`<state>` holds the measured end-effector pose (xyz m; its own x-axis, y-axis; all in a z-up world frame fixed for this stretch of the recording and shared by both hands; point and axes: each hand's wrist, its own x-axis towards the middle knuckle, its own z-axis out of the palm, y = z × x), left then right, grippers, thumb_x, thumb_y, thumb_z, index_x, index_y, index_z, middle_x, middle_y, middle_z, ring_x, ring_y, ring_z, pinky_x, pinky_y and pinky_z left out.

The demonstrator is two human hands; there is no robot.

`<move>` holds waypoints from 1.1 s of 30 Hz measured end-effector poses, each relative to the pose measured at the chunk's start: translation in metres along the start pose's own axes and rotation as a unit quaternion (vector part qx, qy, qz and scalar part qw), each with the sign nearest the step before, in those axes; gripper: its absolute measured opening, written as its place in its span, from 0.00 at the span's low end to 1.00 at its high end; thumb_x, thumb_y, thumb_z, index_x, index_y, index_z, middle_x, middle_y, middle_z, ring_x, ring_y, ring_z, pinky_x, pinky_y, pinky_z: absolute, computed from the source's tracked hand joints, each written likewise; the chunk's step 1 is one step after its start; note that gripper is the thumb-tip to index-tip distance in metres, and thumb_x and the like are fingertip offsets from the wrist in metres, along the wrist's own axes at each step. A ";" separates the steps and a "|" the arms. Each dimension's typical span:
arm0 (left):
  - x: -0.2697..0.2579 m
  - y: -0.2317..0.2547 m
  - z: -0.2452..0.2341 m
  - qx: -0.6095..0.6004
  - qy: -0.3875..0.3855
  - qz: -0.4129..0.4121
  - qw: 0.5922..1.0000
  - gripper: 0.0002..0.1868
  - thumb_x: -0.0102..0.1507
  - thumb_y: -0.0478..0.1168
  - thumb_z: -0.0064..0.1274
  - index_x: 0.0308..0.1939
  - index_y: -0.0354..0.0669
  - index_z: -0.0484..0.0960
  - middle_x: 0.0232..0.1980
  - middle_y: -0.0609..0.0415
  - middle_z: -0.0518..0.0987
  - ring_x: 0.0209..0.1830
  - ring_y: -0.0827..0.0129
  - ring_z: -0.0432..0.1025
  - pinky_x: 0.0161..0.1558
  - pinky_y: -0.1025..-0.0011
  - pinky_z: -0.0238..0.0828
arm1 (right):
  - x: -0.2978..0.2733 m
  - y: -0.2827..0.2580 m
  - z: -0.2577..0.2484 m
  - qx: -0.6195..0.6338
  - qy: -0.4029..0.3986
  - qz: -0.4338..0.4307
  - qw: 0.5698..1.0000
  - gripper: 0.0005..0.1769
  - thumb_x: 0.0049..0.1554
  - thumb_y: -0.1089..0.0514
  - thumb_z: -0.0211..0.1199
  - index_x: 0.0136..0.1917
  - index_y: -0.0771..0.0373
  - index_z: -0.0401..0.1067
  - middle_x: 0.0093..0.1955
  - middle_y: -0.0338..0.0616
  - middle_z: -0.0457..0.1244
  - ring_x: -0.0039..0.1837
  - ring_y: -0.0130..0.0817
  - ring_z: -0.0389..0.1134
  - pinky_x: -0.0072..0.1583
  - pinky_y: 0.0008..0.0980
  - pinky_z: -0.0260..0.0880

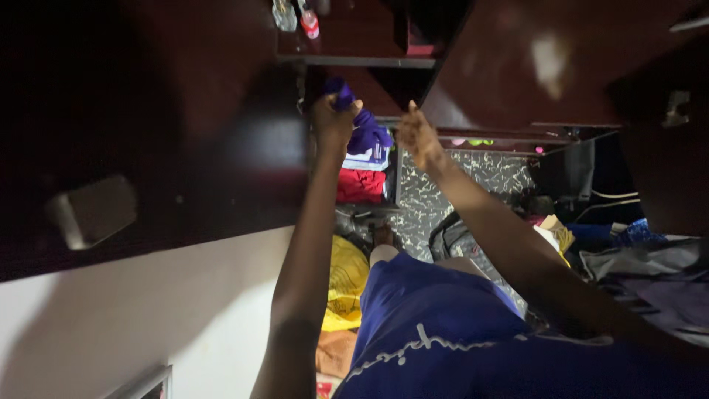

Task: The person organizes several personal items including a loaf of bread, a bunch of keys, a mobile phone, and a charging cable by placing them into different compartments and drawers of a wooden cabinet.

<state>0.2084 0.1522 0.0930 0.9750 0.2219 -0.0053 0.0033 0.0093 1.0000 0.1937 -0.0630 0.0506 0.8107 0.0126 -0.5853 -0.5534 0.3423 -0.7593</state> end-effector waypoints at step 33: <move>-0.085 -0.364 -0.095 0.328 -0.001 -0.172 0.929 0.28 0.60 0.41 0.69 0.62 0.38 0.81 0.35 0.47 0.79 0.33 0.63 0.70 0.38 0.65 0.70 | 0.153 0.311 -0.104 -0.024 -0.013 0.104 0.994 0.26 0.57 0.64 0.68 0.68 0.65 0.66 0.60 0.47 0.64 0.64 0.46 0.62 0.66 0.47 0.61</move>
<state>0.1030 0.2226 -0.2709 0.8919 0.3135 -0.3259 0.4482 -0.5173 0.7291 0.1261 -0.0526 -0.3044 0.6825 0.1035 -0.7235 -0.7174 0.2845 -0.6360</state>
